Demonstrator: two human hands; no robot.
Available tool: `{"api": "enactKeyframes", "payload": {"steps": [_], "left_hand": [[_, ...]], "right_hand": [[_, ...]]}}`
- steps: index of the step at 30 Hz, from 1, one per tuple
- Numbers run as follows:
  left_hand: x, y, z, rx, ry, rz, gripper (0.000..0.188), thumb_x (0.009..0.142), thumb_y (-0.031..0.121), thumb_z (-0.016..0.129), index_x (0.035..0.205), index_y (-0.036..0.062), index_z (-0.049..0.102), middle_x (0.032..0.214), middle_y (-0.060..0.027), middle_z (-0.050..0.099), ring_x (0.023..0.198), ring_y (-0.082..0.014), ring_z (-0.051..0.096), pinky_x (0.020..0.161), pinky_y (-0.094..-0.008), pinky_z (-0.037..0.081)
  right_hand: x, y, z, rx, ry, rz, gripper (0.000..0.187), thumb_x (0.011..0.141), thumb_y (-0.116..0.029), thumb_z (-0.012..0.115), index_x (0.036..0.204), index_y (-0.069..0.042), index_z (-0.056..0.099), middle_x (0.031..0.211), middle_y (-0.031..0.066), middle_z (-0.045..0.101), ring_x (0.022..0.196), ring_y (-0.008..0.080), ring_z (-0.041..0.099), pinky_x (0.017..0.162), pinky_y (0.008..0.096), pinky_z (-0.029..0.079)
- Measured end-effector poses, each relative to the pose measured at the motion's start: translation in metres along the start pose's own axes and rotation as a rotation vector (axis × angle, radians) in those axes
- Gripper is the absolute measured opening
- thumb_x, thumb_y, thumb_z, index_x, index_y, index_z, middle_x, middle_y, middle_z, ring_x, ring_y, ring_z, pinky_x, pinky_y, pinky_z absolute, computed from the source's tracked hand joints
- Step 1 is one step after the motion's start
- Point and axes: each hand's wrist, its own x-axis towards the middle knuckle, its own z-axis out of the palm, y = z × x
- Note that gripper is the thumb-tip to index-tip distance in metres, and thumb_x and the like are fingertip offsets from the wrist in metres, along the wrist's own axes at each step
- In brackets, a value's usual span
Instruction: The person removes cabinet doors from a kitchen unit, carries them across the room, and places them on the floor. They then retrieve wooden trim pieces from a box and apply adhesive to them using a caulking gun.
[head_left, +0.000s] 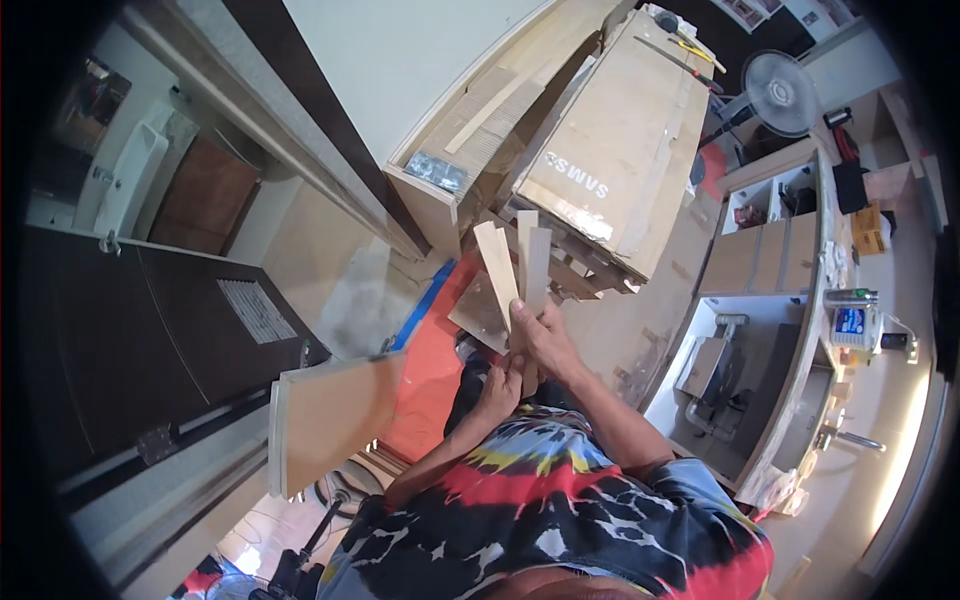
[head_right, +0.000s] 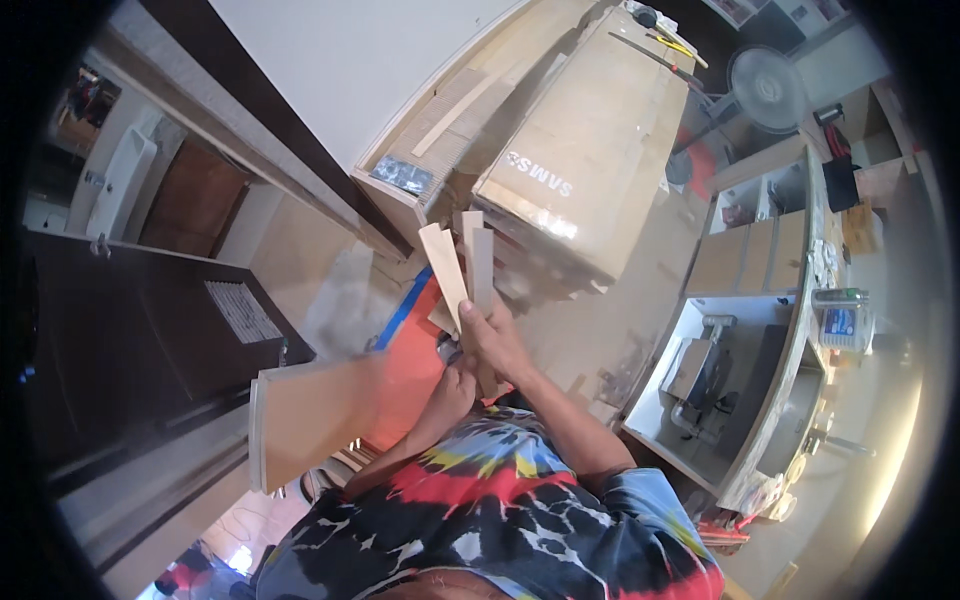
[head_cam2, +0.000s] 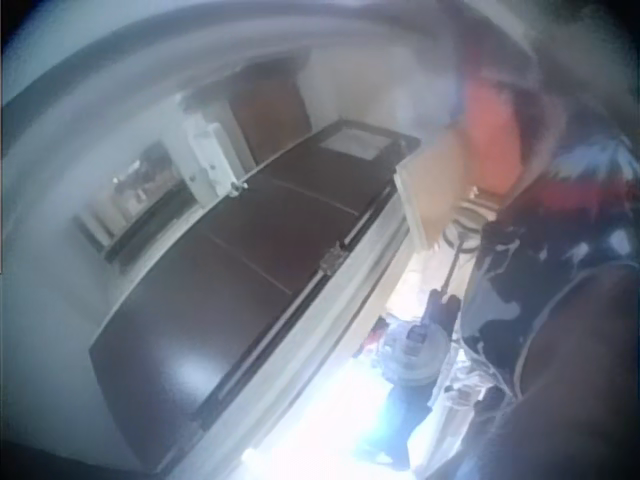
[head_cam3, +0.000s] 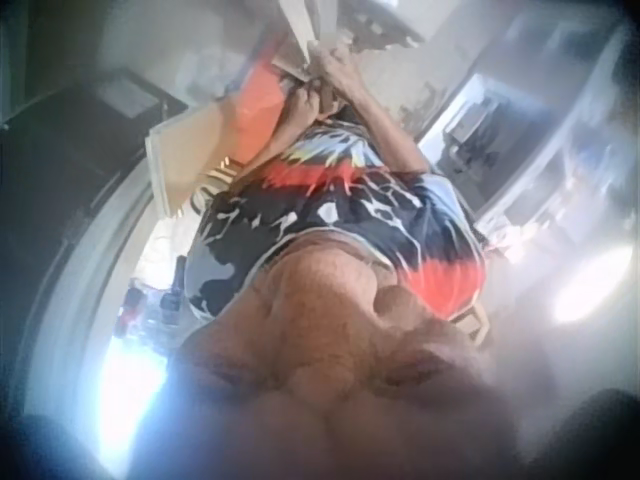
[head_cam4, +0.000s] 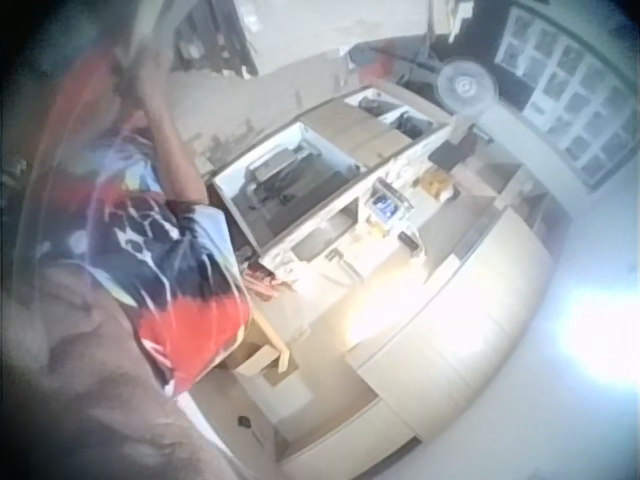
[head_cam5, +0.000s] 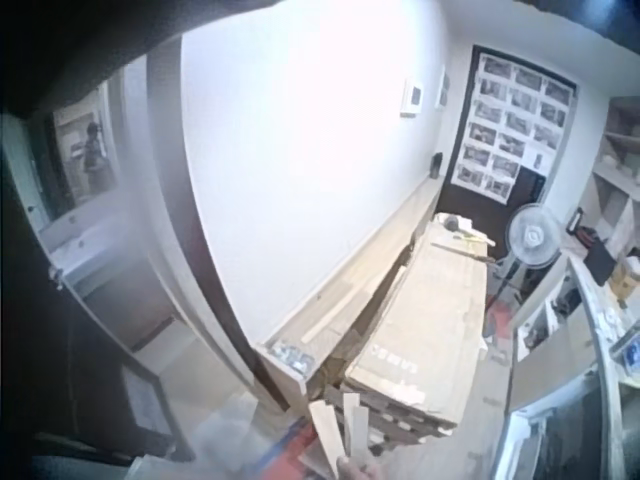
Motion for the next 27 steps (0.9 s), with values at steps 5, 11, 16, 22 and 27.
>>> {"api": "enactKeyframes", "payload": {"steps": [5, 11, 16, 22, 27], "left_hand": [[0.009, -0.021, -0.012, -0.086, 0.092, 0.152, 0.034, 0.096, 0.026, 0.037, 0.108, -0.0023, 0.051, 0.092, -0.0223, 0.059, 0.088, -0.0377, 0.056, 0.072, -0.0407, 0.046], [0.031, -0.052, -0.014, -0.208, 0.145, 0.1, 0.039, 0.098, 0.034, 0.04, 0.105, -0.0021, 0.051, 0.069, -0.0106, 0.058, 0.063, -0.0214, 0.059, 0.054, -0.0327, 0.045], [0.056, -0.07, -0.01, -0.37, 0.262, 0.137, 0.036, 0.098, 0.03, 0.039, 0.108, -0.0023, 0.05, 0.065, -0.0095, 0.056, 0.058, -0.0209, 0.057, 0.053, -0.0314, 0.043], [0.071, -0.049, 0.005, -0.326, 0.579, 0.255, 0.037, 0.098, 0.03, 0.037, 0.109, -0.0029, 0.05, 0.071, -0.0127, 0.055, 0.063, -0.0234, 0.052, 0.06, -0.0366, 0.044], [0.081, -0.021, 0.021, -0.275, 0.607, 0.14, 0.031, 0.097, 0.026, 0.041, 0.097, -0.0022, 0.055, 0.071, -0.0113, 0.055, 0.062, -0.021, 0.051, 0.06, -0.0352, 0.044]], "right_hand": [[0.019, -0.01, 0.019, 0.014, -0.12, 0.156, 0.049, 0.093, -0.039, 0.051, 0.123, -0.002, 0.044, 0.089, 0.0048, 0.056, 0.075, 0.0115, 0.053, 0.064, 0.028, 0.047], [0.047, -0.009, 0.044, 0.178, -0.185, 0.192, 0.038, 0.093, -0.036, 0.051, 0.11, -0.002, 0.047, 0.08, 0.0049, 0.054, 0.065, 0.0118, 0.055, 0.056, 0.0284, 0.049], [0.072, -0.008, 0.047, 0.252, -0.302, 0.156, 0.034, 0.093, -0.036, 0.052, 0.102, -0.002, 0.049, 0.077, 0.0046, 0.054, 0.064, 0.0116, 0.055, 0.056, 0.0284, 0.049], [0.087, -0.019, 0.031, 0.306, -0.378, 0.213, 0.033, 0.094, -0.034, 0.051, 0.099, -0.002, 0.051, 0.08, 0.0055, 0.057, 0.067, 0.0112, 0.056, 0.058, 0.0276, 0.049], [0.098, -0.025, 0.012, 0.373, -0.106, 0.063, 0.027, 0.093, -0.028, 0.056, 0.1, -0.003, 0.054, 0.083, 0.0034, 0.058, 0.077, 0.0075, 0.054, 0.068, 0.0216, 0.044]]}}
